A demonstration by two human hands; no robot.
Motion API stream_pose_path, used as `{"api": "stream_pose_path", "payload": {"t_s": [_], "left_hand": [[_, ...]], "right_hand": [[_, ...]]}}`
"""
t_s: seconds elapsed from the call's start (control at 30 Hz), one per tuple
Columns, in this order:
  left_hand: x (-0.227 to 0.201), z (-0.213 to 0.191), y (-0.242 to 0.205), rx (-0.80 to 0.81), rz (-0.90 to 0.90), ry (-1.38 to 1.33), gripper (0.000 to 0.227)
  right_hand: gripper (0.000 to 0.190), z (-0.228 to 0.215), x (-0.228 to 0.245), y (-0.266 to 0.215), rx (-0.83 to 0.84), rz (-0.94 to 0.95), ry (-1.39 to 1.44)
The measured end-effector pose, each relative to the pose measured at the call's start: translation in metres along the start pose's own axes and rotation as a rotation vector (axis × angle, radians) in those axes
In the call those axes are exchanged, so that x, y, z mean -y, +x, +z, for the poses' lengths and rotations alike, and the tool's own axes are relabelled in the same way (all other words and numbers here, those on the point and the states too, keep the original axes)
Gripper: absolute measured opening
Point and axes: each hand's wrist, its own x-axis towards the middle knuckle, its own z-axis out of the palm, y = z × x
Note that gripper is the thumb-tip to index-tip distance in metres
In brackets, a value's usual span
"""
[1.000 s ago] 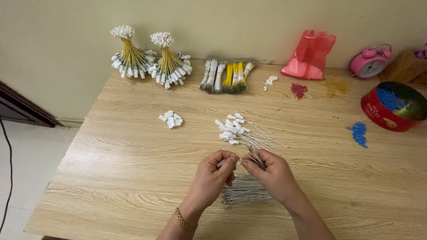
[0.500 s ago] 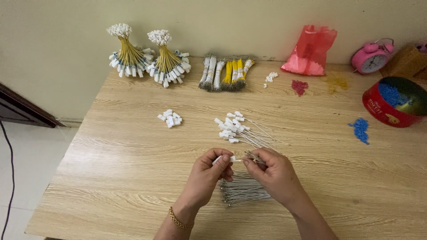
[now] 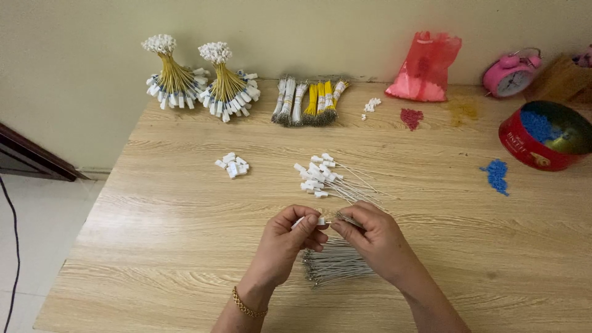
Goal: Manually slide white plastic sleeves onto metal wire components at a workbench.
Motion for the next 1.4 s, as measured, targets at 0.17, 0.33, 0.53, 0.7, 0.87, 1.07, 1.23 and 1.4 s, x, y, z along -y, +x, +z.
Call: {"api": "stream_pose_path", "payload": {"t_s": [0.17,0.33,0.53,0.7,0.87,1.07,1.23,1.4], "left_hand": [[-0.01,0.004,0.002,-0.016,-0.023,0.036,0.018],[-0.004,0.006,0.014,0.006,-0.033,0.095,0.017],[-0.002,0.005,0.033,0.022,-0.023,0.076,0.016],[-0.008,0.007,0.061,-0.027,-0.002,0.237,0.016],[0.002,-0.013,0.092,-0.209,0.248,0.988,0.019],[-0.005,-0.009,0.082,-0.251,0.355,1.287,0.03],[-0.013,0.004,0.035,-0.172,0.053,0.978,0.043],[-0.02,0.024,0.004,-0.062,0.017,0.318,0.03]], "right_hand": [[0.02,0.001,-0.001,0.002,0.03,0.153,0.11],[0.019,0.006,-0.003,0.004,0.02,0.096,0.087],[0.02,0.008,-0.006,0.015,-0.024,0.134,0.034],[0.031,0.0,-0.013,0.036,0.026,0.381,0.111],[0.032,-0.02,-0.056,0.046,-0.229,0.09,-0.231],[0.028,-0.019,-0.028,0.03,-0.077,0.288,0.038],[0.023,0.006,-0.054,0.012,0.019,0.198,0.318],[0.02,0.015,-0.042,0.002,0.012,0.198,0.45]]}}
